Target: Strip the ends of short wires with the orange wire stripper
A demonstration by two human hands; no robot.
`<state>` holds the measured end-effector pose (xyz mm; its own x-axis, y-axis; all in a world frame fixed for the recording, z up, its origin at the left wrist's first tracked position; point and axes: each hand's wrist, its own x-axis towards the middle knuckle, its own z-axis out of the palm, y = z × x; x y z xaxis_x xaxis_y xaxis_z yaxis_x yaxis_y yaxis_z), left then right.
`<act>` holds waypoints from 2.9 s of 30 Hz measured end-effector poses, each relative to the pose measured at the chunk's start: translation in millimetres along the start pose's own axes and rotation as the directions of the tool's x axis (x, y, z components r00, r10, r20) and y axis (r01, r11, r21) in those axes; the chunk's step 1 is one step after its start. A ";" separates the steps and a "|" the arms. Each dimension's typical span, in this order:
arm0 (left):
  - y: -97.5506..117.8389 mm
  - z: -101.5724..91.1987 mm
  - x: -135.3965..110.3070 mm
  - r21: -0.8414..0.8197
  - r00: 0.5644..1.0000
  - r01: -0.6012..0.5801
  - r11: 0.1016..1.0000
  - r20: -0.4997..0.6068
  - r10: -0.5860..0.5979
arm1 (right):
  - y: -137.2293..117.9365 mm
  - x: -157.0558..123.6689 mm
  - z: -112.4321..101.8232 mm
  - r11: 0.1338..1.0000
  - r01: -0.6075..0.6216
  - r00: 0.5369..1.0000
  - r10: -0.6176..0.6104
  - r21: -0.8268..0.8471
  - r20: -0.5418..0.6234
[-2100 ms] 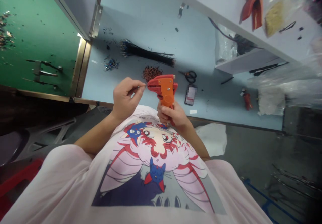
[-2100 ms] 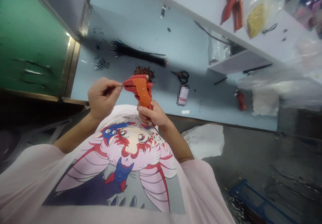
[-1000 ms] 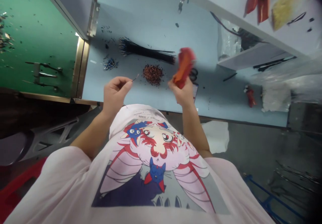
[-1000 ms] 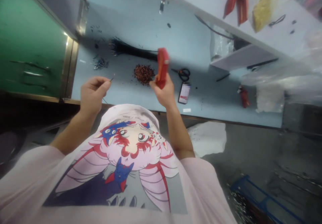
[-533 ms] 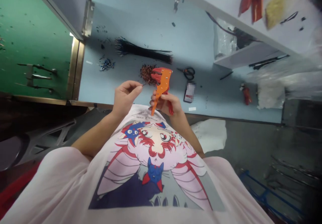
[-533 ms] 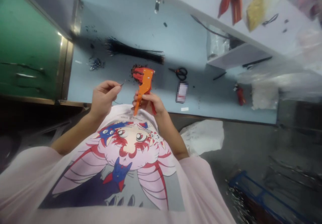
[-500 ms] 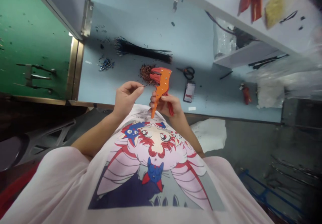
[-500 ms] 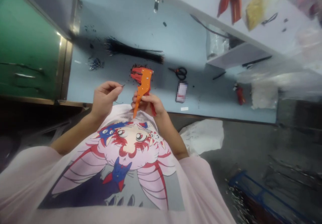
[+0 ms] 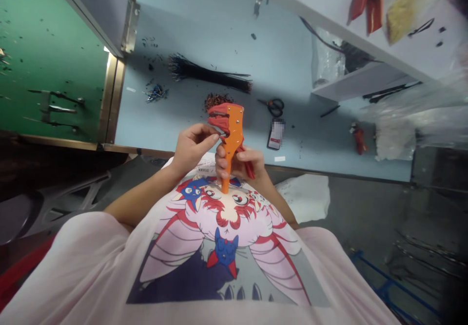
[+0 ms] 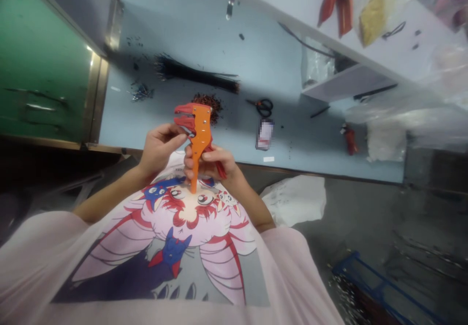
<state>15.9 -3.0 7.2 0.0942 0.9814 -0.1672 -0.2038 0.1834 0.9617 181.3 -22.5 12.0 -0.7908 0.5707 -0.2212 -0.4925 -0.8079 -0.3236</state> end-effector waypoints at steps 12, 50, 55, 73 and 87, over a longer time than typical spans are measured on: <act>0.1 2.0 0.1 0.055 0.995 -0.073 0.996 0.076 0.069 | 7.8 -0.6 -5.4 0.999 -0.018 0.999 0.020 -0.042 0.038; -6.1 -3.4 11.9 0.194 0.990 -0.110 0.975 0.109 0.090 | 3.8 7.1 -3.8 0.999 0.016 1.000 -0.017 -0.048 -0.024; -6.1 -2.3 12.3 0.218 0.991 -0.110 0.970 0.102 0.089 | 2.6 7.4 -3.5 0.998 -0.005 0.998 0.001 -0.067 -0.060; -73.5 -19.0 59.5 0.408 0.995 0.089 0.908 -0.069 -0.067 | -25.9 33.5 -41.3 0.981 0.146 0.893 -0.075 0.128 -0.444; -132.7 -87.4 89.8 0.871 0.954 0.198 0.449 -0.066 -0.293 | -1.5 -0.3 -85.3 0.977 0.124 0.587 -0.212 -0.172 -0.781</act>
<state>-33.7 65.7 -154.4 0.0852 0.8859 -0.4560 0.7765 0.2277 0.5875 213.2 -8.9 -66.0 -0.0764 0.6212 -0.7799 -0.5169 -0.6935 -0.5018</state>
